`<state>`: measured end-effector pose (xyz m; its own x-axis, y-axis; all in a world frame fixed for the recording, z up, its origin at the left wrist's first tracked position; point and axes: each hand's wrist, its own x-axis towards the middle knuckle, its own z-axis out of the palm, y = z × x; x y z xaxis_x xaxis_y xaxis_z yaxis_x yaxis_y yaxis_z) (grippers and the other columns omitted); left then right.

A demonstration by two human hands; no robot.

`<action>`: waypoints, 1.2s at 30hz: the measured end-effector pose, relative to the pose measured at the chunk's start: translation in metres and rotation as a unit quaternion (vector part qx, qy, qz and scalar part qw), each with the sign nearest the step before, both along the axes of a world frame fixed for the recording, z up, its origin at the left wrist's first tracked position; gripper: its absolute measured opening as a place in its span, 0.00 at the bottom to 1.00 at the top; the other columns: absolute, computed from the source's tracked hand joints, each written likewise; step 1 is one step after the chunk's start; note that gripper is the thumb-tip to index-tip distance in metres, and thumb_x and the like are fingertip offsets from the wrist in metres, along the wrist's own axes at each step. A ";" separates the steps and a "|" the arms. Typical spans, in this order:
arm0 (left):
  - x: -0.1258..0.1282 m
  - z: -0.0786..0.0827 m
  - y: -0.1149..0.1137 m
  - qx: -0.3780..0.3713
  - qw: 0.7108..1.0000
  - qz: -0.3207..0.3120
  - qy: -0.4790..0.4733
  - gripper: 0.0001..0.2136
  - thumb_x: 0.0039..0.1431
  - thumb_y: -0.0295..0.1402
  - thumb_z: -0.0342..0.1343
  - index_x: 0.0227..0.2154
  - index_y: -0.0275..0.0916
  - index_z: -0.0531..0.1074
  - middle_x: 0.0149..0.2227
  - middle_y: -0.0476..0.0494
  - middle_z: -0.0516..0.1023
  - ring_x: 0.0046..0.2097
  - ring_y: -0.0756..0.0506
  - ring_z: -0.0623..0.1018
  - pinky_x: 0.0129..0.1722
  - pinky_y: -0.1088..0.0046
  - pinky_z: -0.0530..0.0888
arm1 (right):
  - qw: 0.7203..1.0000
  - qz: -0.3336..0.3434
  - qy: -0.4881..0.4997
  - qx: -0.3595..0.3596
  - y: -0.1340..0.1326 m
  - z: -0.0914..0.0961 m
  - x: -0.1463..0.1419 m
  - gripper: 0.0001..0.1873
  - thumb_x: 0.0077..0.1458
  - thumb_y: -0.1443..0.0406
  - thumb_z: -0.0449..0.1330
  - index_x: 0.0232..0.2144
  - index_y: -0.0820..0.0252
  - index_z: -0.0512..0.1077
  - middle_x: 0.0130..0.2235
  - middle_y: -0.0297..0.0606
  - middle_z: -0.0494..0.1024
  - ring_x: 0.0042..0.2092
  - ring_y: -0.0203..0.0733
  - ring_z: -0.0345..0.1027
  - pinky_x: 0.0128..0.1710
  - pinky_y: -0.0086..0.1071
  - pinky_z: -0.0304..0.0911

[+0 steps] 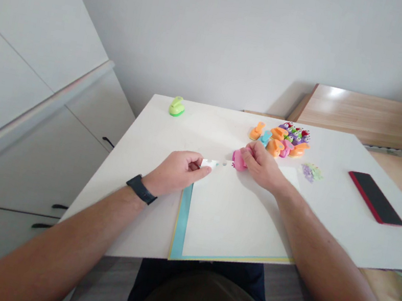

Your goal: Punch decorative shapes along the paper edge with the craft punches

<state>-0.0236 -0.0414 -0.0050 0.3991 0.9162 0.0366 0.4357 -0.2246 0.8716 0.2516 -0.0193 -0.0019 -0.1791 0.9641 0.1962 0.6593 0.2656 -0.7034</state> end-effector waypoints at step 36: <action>-0.001 0.001 -0.001 -0.003 1.000 0.000 0.003 0.16 0.62 0.47 0.61 0.30 0.37 0.74 0.27 0.50 0.73 0.29 0.49 0.71 0.27 0.74 0.64 | 1.000 -0.029 0.001 -0.009 0.000 0.002 -0.001 0.18 0.69 0.48 0.50 0.37 0.53 0.63 0.32 0.34 0.72 0.34 0.42 0.64 0.35 0.37 0.59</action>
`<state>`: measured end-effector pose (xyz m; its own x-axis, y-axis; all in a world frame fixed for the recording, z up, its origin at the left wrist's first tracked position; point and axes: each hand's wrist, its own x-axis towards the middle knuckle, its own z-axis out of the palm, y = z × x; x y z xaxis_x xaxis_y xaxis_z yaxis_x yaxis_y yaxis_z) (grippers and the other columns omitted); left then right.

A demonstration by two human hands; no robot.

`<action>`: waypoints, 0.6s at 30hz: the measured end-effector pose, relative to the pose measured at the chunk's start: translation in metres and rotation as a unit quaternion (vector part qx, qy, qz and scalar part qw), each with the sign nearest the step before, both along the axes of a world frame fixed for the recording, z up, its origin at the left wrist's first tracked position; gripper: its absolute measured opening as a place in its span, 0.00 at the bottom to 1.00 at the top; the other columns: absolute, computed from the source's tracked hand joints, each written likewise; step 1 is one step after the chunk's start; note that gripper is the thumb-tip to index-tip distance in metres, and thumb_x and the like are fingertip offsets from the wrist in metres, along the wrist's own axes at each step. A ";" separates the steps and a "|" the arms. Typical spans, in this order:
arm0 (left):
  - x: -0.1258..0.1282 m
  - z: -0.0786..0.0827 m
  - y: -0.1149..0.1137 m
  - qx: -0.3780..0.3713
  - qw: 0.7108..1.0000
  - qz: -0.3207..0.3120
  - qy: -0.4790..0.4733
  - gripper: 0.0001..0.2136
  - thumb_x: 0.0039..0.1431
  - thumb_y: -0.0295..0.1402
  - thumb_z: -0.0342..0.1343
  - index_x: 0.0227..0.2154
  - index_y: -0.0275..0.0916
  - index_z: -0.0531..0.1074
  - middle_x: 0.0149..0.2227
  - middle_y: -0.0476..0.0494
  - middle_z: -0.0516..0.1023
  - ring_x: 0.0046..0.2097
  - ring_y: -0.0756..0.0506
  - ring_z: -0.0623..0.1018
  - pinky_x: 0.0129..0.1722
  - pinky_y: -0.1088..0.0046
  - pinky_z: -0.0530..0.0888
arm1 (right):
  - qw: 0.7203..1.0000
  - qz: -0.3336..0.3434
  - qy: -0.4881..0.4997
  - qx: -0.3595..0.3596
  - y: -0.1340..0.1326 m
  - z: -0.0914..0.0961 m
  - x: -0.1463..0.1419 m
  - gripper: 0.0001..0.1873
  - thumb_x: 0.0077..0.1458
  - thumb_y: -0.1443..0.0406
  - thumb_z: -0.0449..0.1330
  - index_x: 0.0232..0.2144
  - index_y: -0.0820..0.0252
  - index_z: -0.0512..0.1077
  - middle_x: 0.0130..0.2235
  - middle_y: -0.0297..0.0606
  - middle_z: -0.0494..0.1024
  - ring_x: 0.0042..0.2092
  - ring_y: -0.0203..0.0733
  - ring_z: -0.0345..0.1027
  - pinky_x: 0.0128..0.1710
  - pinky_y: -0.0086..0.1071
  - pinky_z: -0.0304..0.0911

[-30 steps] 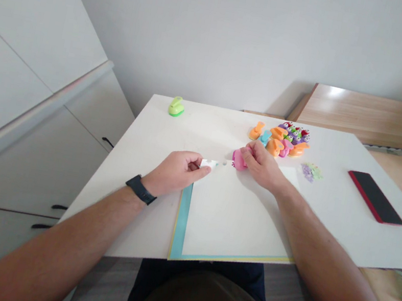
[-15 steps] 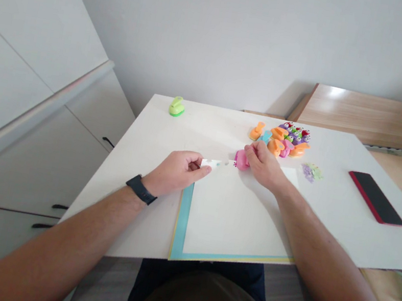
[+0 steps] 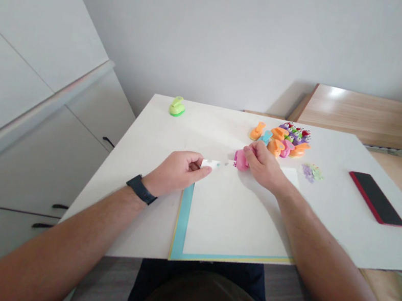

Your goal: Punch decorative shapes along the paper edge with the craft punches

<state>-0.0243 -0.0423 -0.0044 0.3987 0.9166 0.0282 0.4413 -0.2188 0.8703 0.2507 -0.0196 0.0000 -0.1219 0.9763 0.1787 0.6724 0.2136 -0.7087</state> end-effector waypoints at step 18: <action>0.000 -0.001 0.000 0.005 1.000 -0.001 0.001 0.17 0.62 0.48 0.60 0.30 0.37 0.74 0.26 0.49 0.74 0.28 0.49 0.71 0.27 0.74 0.64 | 1.000 -0.003 -0.001 -0.003 0.000 0.000 -0.001 0.19 0.69 0.46 0.50 0.38 0.53 0.64 0.31 0.33 0.71 0.32 0.41 0.63 0.34 0.37 0.58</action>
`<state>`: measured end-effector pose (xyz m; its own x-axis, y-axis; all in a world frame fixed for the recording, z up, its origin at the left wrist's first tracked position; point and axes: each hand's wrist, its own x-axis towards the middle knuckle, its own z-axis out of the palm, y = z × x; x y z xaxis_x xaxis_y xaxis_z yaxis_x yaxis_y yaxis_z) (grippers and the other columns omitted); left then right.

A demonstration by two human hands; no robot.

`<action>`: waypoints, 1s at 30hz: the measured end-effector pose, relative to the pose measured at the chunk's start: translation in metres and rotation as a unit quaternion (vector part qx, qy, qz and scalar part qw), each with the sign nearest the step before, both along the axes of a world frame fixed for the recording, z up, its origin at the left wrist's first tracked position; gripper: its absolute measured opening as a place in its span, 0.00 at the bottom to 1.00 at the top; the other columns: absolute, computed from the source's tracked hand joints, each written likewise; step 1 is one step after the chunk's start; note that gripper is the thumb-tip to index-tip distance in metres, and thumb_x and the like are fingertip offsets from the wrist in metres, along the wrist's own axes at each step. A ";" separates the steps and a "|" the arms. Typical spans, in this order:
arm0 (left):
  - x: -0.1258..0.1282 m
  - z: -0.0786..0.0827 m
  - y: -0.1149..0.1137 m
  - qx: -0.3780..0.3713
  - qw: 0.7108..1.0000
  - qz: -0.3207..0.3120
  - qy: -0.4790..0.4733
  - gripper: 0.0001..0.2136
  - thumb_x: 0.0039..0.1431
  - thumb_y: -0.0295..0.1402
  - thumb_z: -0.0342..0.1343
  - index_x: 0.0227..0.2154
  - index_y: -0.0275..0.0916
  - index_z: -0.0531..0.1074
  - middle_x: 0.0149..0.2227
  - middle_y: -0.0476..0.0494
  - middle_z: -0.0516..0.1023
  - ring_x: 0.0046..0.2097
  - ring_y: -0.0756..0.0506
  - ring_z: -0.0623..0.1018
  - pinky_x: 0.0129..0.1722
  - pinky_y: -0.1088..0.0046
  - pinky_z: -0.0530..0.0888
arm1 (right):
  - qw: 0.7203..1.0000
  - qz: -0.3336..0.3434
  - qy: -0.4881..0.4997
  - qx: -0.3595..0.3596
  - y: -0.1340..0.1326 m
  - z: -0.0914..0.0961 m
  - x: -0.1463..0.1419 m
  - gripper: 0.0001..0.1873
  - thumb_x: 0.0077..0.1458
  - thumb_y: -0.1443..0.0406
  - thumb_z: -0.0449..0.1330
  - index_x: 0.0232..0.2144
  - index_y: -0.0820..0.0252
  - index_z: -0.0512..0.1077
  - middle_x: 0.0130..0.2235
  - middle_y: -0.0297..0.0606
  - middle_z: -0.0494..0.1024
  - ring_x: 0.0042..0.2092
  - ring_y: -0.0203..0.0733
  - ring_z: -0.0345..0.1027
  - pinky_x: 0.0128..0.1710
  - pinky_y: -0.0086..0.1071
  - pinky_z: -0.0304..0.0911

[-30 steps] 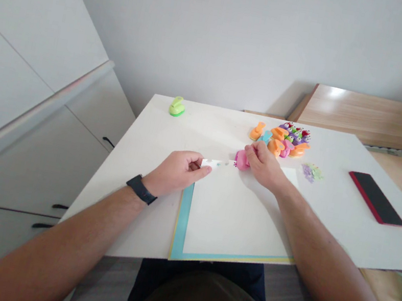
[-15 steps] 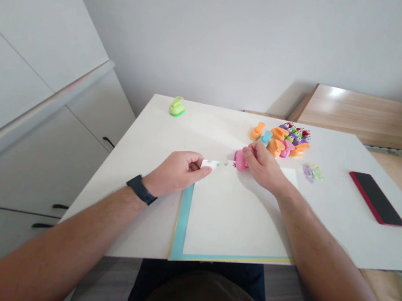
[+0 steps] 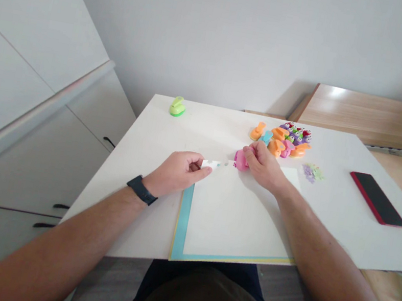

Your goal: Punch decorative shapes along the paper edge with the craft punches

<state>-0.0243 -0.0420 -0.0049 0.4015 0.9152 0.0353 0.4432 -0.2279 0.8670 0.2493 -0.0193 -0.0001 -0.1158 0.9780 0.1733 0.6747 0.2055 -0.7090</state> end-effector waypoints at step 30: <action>-0.001 -0.002 0.001 0.016 1.000 -0.001 0.012 0.18 0.63 0.48 0.59 0.29 0.37 0.73 0.25 0.51 0.71 0.28 0.50 0.69 0.27 0.75 0.63 | 1.000 0.015 0.011 0.005 -0.001 0.000 0.002 0.18 0.69 0.47 0.49 0.39 0.54 0.64 0.31 0.34 0.72 0.33 0.42 0.65 0.35 0.37 0.58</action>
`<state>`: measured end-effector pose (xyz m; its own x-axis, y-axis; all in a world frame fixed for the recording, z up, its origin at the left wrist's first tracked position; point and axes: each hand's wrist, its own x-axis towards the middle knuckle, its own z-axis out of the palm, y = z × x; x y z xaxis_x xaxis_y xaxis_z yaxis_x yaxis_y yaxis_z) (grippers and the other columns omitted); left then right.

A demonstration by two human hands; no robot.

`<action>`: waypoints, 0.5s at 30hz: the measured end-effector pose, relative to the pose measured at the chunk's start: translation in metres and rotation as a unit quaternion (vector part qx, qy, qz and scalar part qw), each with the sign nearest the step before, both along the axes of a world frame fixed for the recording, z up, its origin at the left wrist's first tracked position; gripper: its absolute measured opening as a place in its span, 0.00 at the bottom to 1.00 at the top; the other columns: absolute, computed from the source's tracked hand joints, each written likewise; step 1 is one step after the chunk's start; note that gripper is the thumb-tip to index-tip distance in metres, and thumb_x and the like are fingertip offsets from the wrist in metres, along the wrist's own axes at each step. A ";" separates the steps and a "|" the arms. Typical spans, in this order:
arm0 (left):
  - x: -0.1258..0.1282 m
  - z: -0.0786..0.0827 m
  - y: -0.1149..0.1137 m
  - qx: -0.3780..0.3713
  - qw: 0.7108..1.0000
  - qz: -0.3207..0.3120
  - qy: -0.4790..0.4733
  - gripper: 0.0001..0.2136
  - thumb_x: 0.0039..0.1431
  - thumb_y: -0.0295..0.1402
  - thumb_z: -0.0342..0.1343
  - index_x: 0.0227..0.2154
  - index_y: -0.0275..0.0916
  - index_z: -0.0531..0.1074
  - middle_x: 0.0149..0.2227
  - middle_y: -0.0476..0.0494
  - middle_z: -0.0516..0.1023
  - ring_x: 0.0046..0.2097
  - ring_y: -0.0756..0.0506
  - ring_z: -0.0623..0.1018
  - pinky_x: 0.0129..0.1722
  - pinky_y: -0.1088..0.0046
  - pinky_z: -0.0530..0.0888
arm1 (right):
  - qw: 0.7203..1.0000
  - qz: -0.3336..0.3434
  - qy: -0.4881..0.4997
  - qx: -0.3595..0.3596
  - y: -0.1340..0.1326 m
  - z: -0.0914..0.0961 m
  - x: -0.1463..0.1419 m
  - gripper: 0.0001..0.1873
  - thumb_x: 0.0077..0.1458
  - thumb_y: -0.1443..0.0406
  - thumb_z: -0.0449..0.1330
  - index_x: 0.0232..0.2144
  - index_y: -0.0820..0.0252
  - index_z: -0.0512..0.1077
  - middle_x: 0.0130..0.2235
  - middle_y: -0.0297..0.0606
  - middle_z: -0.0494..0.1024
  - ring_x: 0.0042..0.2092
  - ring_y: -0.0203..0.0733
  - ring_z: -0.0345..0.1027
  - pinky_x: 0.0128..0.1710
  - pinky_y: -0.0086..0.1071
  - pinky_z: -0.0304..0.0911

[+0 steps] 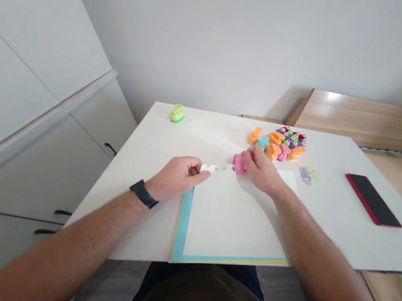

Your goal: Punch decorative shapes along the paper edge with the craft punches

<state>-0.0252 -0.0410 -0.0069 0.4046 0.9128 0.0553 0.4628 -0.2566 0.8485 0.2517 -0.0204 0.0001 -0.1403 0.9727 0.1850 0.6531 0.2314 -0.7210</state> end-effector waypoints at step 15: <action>0.000 0.000 -0.001 -0.002 1.000 0.000 0.000 0.17 0.62 0.48 0.60 0.29 0.38 0.73 0.26 0.51 0.71 0.28 0.50 0.69 0.27 0.75 0.63 | 1.000 0.001 -0.008 -0.001 0.000 0.000 0.000 0.18 0.69 0.47 0.49 0.39 0.53 0.64 0.33 0.36 0.74 0.34 0.43 0.66 0.35 0.38 0.60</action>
